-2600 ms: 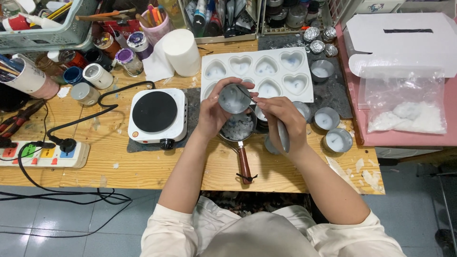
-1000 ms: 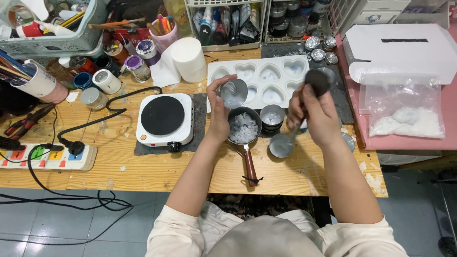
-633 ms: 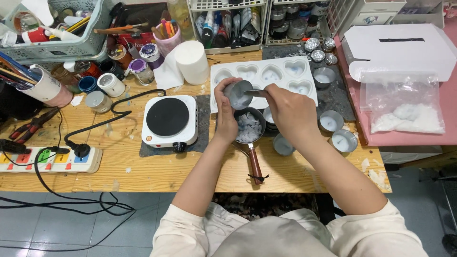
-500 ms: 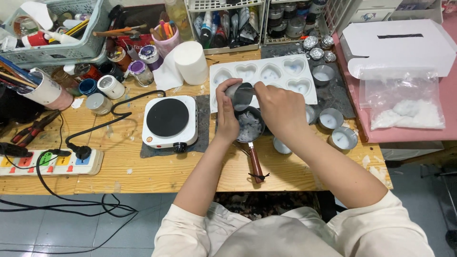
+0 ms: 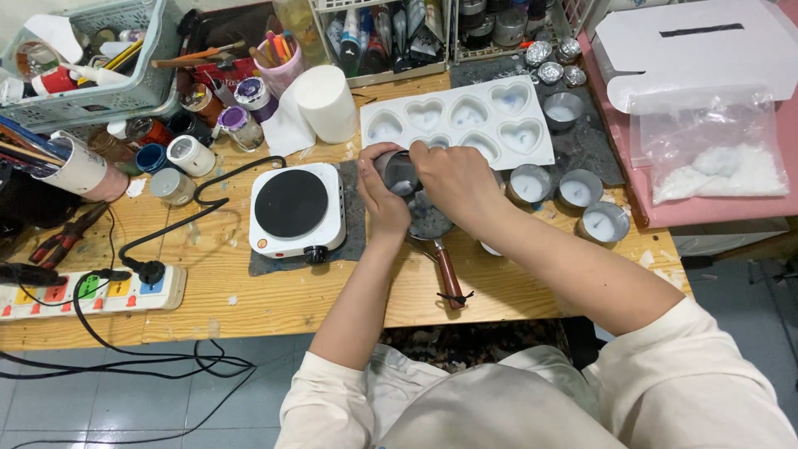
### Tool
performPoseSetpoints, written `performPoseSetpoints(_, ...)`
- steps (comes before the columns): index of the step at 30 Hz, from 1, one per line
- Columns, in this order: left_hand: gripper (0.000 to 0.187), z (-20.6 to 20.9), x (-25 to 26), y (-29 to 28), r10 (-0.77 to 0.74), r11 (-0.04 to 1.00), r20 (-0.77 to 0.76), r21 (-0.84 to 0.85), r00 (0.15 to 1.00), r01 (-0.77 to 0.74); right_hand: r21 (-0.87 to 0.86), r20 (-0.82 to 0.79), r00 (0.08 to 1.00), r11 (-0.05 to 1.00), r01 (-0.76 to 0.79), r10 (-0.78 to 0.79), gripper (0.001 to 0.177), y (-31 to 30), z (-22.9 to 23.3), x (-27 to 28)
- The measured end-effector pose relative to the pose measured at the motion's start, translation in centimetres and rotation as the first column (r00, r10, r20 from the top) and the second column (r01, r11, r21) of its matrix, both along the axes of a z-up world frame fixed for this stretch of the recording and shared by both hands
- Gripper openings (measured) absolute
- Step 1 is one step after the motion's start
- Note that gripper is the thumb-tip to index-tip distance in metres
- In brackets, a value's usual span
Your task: Scraping wax from small metal cups into a pot for melting.
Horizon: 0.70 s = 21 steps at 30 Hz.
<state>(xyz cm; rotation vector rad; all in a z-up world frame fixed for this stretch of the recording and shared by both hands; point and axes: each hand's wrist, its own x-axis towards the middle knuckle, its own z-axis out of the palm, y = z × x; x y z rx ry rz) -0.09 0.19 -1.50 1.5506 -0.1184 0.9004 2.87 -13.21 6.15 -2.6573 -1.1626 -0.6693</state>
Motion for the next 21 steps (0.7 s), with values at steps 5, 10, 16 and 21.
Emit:
performPoseSetpoints(5,0.057,-0.9,0.6,0.8,0.028,0.999,0.051,-0.023,0.998,-0.027,0.019,-0.057,0.998,0.999,-0.035,0.036,0.009,0.4,-0.9,0.4)
performPoseSetpoints(10,0.056,-0.9,0.8,1.1,0.015,1.0,0.093,0.0,0.996,-0.015,0.048,-0.094,0.993,0.997,-0.064,0.068,0.01,0.0,-1.2,0.9)
performPoseSetpoints(16,0.054,-0.5,0.8,1.3,-0.043,0.997,0.102,0.074,0.994,0.036,0.007,-0.178,0.979,0.995,-0.096,0.096,0.01,-0.6,-0.8,1.2)
performPoseSetpoints(21,0.052,-0.4,0.8,1.6,-0.086,0.996,0.063,0.041,0.994,0.083,-0.004,-0.23,0.968,0.995,-0.099,0.095,0.011,-0.7,-0.4,1.1)
